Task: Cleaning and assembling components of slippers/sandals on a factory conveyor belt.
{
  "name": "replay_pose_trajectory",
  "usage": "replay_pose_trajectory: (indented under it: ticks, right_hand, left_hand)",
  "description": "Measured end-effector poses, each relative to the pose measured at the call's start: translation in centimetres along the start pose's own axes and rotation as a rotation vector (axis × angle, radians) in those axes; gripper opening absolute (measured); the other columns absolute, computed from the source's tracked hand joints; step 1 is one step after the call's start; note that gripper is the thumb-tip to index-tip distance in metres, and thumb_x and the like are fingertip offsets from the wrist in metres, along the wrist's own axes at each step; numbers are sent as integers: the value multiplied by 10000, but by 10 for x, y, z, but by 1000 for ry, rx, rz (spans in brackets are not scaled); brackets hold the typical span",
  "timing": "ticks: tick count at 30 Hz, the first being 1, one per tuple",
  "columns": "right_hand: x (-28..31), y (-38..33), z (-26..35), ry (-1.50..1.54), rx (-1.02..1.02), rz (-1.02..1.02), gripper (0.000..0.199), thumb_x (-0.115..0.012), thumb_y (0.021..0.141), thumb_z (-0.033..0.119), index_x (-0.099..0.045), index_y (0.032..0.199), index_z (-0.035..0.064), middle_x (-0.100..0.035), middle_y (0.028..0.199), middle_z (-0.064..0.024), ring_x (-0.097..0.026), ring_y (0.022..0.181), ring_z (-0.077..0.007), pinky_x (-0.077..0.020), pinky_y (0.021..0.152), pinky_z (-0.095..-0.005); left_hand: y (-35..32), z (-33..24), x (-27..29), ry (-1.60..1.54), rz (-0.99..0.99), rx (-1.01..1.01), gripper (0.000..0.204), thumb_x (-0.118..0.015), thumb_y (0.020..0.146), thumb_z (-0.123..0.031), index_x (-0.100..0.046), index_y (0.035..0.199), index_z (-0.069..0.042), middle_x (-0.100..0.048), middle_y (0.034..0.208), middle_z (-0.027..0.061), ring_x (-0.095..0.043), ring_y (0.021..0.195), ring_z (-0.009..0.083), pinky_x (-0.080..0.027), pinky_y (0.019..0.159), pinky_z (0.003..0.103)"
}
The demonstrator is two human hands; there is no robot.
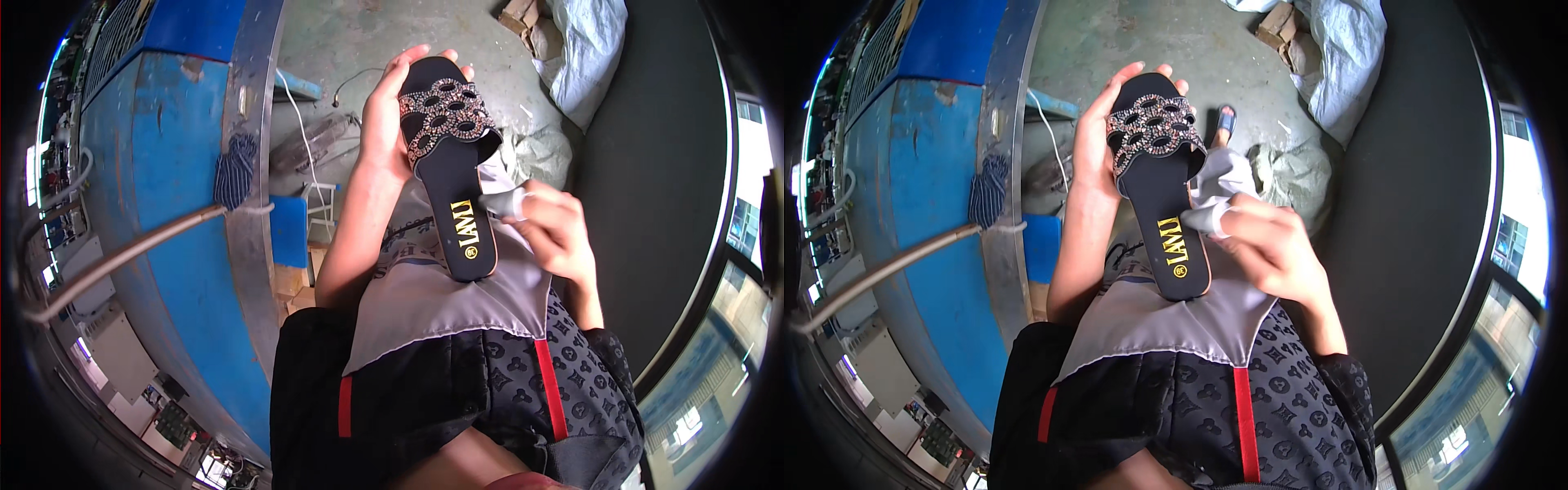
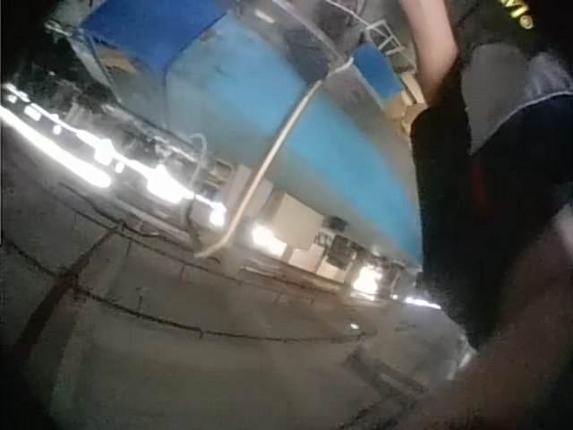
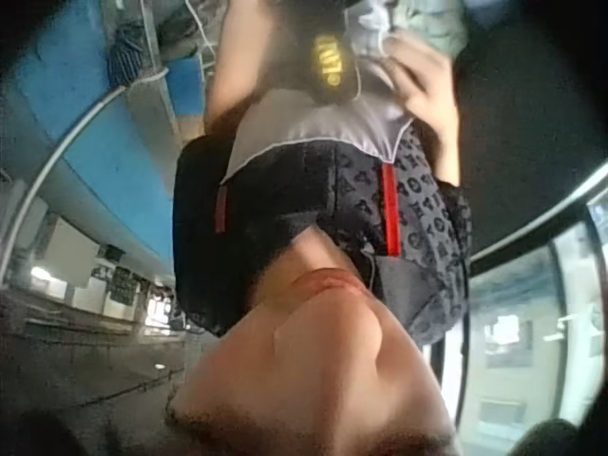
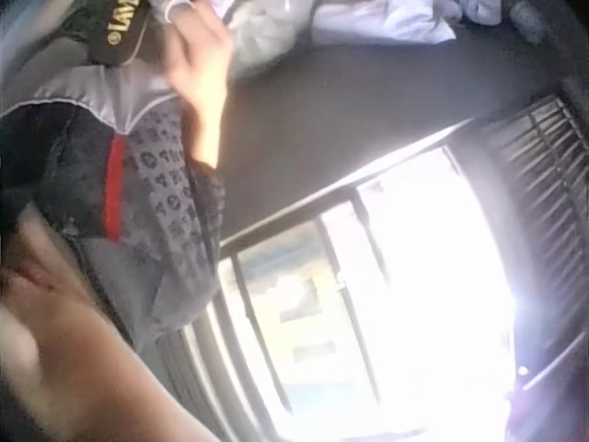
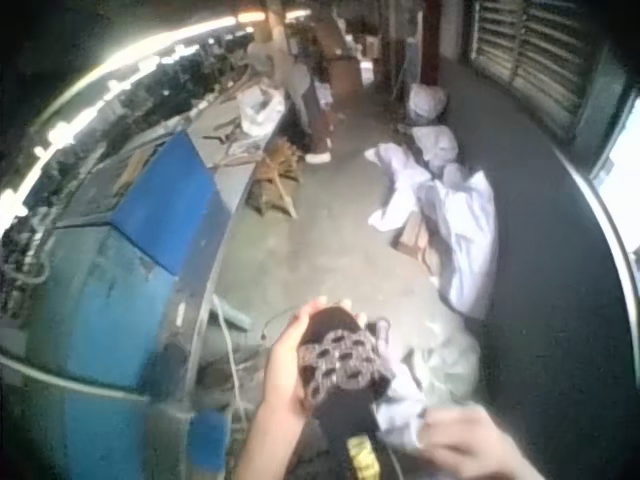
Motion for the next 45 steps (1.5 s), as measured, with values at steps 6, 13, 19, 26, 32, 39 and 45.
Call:
replay_pose_trajectory:
  ticks: [6, 13, 19, 26, 32, 39, 45]
  right_hand:
    - [109, 144, -89, 27, -104, -286, 326, -712, 925, 26, -567, 1216, 1, -752, 1045, -149, -767, 916, -259, -596, 756, -351]
    - [200, 272, -116, -134, 89, -236, 325, -739, 902, 13, -534, 1155, 3, -764, 983, -135, -773, 850, -317, -616, 664, -367]
    - [246, 366, -162, -14, 58, -140, 328, -726, 898, 3, -529, 1161, 7, -757, 944, -123, -772, 809, -310, -604, 655, -366]
    - [273, 511, -196, 49, 1, 65, 305, -695, 902, -29, -533, 1152, 35, -740, 949, -99, -758, 836, -193, -565, 671, -297]
    - [309, 603, -214, 180, 2, -19, 313, -713, 888, -42, -549, 1140, 42, -721, 938, -40, -719, 831, -126, -552, 693, -254]
    - [327, 684, -216, -214, 281, -120, 283, -776, 875, 32, -574, 1073, 20, -738, 872, -132, -751, 721, -305, -564, 591, -364]
    - [354, 732, -222, -326, 357, 29, 269, -767, 808, -50, -578, 979, 36, -757, 970, -127, -734, 709, -293, -566, 626, -358]
  left_hand:
    - [173, -40, -54, 142, -35, -94, 277, -498, 1057, -257, -522, 1279, -94, -639, 1253, 213, -687, 1089, 392, -606, 874, 516]
    - [294, -83, -109, 262, -139, -198, 312, -493, 1067, -267, -545, 1302, -69, -625, 1301, 230, -658, 1158, 409, -606, 886, 530]
    - [385, -120, -124, 240, -190, -268, 298, -492, 1068, -263, -546, 1280, -60, -623, 1294, 242, -672, 1113, 403, -604, 877, 523]
    - [489, -207, -125, 196, -187, -379, 299, -434, 1091, -239, -508, 1299, -39, -622, 1271, 239, -674, 1104, 408, -611, 862, 523]
    - [569, -268, -137, 123, -184, -367, 284, -427, 1096, -243, -493, 1281, -38, -637, 1262, 234, -677, 1107, 405, -608, 873, 524]
    - [634, -303, -141, 105, -271, -311, 244, -454, 1085, -212, -498, 1244, -31, -635, 1248, 213, -688, 1064, 361, -609, 870, 496]
    - [679, -323, -156, 102, -238, -325, 227, -444, 1094, -226, -490, 1224, -45, -635, 1188, 186, -677, 1061, 343, -605, 878, 483]
Point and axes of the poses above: each hand's wrist, its own y-axis towards the middle knuckle, its own x-axis out of the back of the hand, z = x × y, the point moved 8 cm from there along y, towards the middle knuckle
